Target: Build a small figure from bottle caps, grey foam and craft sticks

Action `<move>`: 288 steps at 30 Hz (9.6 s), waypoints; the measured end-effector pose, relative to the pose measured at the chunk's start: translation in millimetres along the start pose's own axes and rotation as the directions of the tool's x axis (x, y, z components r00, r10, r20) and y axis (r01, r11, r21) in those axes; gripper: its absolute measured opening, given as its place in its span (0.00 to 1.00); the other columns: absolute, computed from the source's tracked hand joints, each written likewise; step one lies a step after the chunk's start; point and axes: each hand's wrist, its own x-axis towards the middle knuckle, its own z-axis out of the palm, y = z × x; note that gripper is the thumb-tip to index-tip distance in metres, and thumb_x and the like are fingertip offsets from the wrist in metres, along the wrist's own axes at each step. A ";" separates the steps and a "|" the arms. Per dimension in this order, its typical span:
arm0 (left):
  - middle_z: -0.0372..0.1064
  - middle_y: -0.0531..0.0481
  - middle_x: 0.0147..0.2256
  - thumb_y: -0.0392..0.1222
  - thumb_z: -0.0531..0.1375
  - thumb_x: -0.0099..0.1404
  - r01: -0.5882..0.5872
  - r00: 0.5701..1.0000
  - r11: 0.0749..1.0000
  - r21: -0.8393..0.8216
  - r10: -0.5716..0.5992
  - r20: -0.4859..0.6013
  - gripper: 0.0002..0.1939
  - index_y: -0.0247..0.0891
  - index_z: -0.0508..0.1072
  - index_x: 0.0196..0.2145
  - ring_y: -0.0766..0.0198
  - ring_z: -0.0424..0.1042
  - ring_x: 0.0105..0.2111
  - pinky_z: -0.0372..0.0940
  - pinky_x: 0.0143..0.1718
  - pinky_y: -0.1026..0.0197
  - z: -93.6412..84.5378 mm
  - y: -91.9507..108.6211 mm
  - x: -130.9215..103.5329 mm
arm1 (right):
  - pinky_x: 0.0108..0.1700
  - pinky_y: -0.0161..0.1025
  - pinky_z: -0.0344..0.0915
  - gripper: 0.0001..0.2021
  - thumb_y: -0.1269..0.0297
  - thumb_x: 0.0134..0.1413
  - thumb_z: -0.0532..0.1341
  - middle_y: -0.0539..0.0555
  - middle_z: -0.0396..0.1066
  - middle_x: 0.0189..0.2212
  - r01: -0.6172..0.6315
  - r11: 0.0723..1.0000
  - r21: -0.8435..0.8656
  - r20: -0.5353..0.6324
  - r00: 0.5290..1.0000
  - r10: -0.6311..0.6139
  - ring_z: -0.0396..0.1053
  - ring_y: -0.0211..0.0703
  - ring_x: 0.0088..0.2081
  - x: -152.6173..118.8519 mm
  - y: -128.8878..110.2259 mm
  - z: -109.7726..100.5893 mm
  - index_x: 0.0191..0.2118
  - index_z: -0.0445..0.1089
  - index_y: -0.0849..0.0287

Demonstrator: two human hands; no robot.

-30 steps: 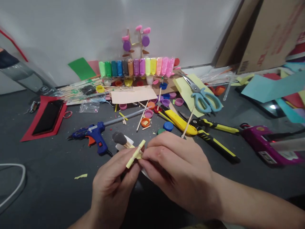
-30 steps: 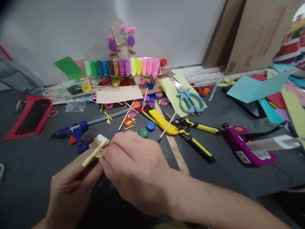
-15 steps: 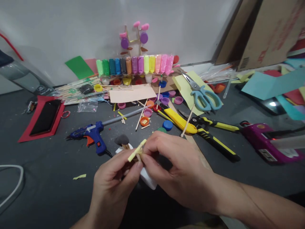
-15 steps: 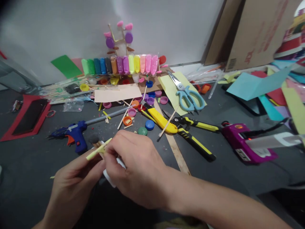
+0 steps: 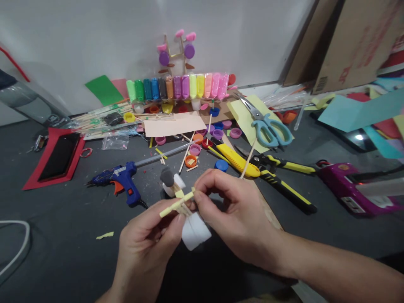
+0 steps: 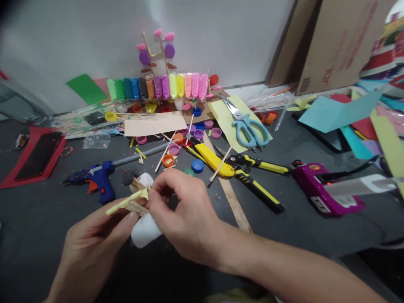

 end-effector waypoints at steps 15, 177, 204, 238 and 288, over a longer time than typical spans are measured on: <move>0.80 0.44 0.46 0.44 0.68 0.58 0.276 0.961 0.941 -0.195 -0.272 0.047 0.09 0.41 0.84 0.37 0.54 0.80 0.40 0.75 0.36 0.65 -10.3 -11.3 1.5 | 0.35 0.36 0.61 0.06 0.73 0.63 0.58 0.52 0.74 0.32 0.160 0.818 -0.553 0.020 0.984 -0.179 0.70 0.41 0.32 21.5 43.7 -29.1 0.36 0.71 0.60; 0.68 0.41 0.57 0.40 0.51 0.73 -0.472 0.863 0.696 0.542 0.239 0.445 0.17 0.34 0.69 0.55 0.58 0.65 0.59 0.58 0.61 0.56 -16.9 -28.2 38.2 | 0.50 0.42 0.70 0.18 0.73 0.56 0.67 0.58 0.75 0.45 0.534 0.822 -0.198 -0.035 0.834 -0.550 0.73 0.43 0.48 -11.3 20.9 -18.4 0.51 0.65 0.60; 0.66 0.56 0.27 0.48 0.64 0.65 0.306 0.912 0.935 -0.177 -0.235 0.336 0.11 0.40 0.75 0.42 0.76 0.55 0.18 0.51 0.20 0.70 -18.4 3.6 -7.8 | 0.54 0.39 0.68 0.11 0.64 0.65 0.62 0.61 0.75 0.46 0.630 0.729 -0.266 0.151 0.775 -0.614 0.70 0.41 0.51 -11.0 8.5 -6.1 0.48 0.70 0.66; 0.66 0.55 0.23 0.43 0.56 0.70 0.264 0.902 0.964 -0.036 -0.234 0.362 0.11 0.37 0.75 0.44 0.73 0.60 0.19 0.57 0.22 0.70 -16.6 9.3 -4.3 | 0.60 0.57 0.64 0.24 0.54 0.72 0.49 0.69 0.70 0.54 0.657 0.702 -0.274 0.226 0.754 -0.617 0.65 0.56 0.58 -7.2 22.0 0.8 0.57 0.65 0.71; 0.70 0.55 0.27 0.41 0.59 0.70 0.258 0.873 0.964 -0.058 -0.207 0.442 0.11 0.39 0.75 0.48 0.72 0.69 0.25 0.66 0.30 0.71 -19.6 3.2 5.3 | 0.59 0.50 0.65 0.17 0.69 0.64 0.60 0.66 0.69 0.54 0.555 0.825 -0.109 0.234 0.821 -0.522 0.65 0.49 0.57 -6.6 24.2 -6.1 0.56 0.67 0.67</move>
